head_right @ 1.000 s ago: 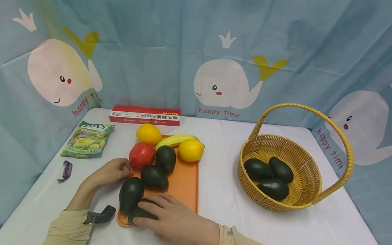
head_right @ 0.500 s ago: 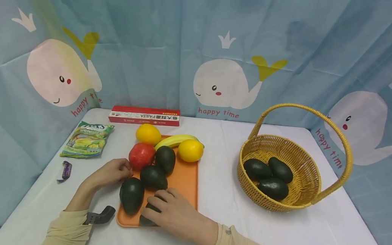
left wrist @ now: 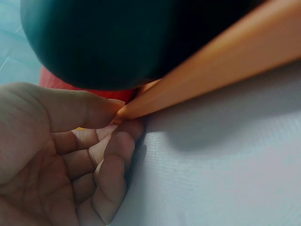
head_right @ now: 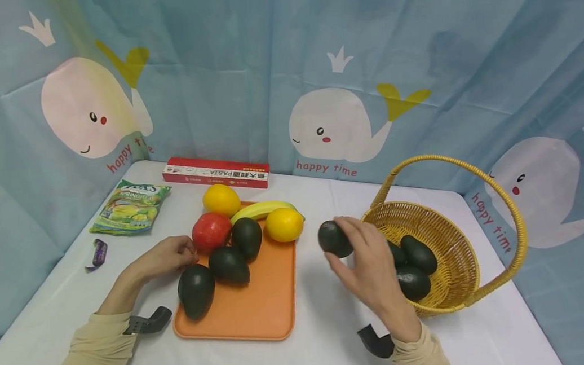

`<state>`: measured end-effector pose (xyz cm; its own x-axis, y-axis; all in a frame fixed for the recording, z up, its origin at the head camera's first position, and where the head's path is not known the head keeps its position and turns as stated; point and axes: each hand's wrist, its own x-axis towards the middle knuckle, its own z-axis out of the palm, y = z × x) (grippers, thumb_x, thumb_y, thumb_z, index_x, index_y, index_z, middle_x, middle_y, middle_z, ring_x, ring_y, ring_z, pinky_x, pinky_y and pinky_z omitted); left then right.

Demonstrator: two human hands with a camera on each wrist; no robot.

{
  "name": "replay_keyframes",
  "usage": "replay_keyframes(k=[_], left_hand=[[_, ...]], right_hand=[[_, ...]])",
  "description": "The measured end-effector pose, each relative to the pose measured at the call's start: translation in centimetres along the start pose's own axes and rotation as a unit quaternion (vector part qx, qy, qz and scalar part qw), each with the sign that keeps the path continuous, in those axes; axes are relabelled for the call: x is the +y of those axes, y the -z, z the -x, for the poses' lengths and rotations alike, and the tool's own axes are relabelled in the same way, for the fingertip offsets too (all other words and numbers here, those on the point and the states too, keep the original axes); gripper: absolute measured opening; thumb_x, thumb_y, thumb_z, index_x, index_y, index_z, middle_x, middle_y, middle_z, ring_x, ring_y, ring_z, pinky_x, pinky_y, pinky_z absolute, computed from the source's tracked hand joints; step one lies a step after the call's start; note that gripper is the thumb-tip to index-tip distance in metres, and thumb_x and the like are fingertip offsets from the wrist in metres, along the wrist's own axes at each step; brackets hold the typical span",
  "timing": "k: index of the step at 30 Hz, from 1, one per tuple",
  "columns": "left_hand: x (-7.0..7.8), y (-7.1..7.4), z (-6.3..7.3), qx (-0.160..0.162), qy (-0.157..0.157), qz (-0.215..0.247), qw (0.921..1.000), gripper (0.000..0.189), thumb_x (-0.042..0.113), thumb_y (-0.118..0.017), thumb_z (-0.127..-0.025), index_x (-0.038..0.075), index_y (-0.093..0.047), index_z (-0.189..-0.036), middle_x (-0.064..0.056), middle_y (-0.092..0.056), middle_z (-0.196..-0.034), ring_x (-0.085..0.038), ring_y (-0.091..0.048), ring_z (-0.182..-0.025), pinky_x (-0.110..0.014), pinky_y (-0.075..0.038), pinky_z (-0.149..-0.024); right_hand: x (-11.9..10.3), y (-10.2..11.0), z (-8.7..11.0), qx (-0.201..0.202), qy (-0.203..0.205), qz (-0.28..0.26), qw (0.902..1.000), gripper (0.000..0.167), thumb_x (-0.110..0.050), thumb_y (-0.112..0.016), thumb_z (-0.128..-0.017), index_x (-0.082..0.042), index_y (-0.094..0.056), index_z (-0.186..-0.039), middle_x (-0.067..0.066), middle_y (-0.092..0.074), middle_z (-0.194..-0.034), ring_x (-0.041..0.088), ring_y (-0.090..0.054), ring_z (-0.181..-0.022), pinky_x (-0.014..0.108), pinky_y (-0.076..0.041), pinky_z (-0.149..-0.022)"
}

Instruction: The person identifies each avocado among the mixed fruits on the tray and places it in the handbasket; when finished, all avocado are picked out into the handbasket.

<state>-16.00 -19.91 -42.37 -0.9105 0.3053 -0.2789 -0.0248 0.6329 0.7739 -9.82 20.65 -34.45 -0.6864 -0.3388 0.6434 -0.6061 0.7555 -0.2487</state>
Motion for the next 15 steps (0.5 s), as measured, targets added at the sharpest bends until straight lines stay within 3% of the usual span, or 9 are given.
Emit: replay_keyframes(k=[3, 7, 15], left_hand=[[0.0, 0.0, 0.1, 0.000, -0.001, -0.002, 1.0000, 0.016, 0.010, -0.061, -0.086, -0.003, -0.057, -0.095, -0.006, -0.060, -0.074, -0.016, -0.052, -0.066, -0.029, -0.044, -0.062], [0.1, 0.0, 0.1, 0.000, -0.005, -0.001, 1.0000, 0.015, 0.009, -0.061, -0.086, -0.003, -0.057, -0.095, -0.005, -0.060, -0.074, -0.015, -0.053, -0.065, -0.028, -0.044, -0.062], [0.1, -0.1, 0.1, 0.002, -0.003, -0.001, 1.0000, 0.015, 0.009, -0.060, -0.086, -0.003, -0.057, -0.095, -0.006, -0.060, -0.073, -0.015, -0.053, -0.064, -0.029, -0.045, -0.062]], right_hand=[[2.2, 1.2, 0.6, 0.011, -0.063, 0.020, 0.9978, 0.066, -0.010, -0.082, -0.072, -0.003, -0.055, -0.132, 0.019, -0.061, -0.124, 0.035, -0.057, -0.111, 0.048, -0.045, -0.086], [4.1, 1.6, 1.7, -0.015, -0.126, 0.050, 0.9907, 0.064, -0.010, -0.079, -0.076, -0.003, -0.053, -0.134, 0.022, -0.060, -0.126, 0.040, -0.057, -0.110, 0.056, -0.048, -0.081], [5.7, 1.6, 2.6, -0.066, -0.156, 0.087, 0.9817, 0.063, -0.014, -0.075, -0.082, -0.005, -0.049, -0.139, 0.025, -0.058, -0.129, 0.045, -0.057, -0.109, 0.060, -0.048, -0.079]])
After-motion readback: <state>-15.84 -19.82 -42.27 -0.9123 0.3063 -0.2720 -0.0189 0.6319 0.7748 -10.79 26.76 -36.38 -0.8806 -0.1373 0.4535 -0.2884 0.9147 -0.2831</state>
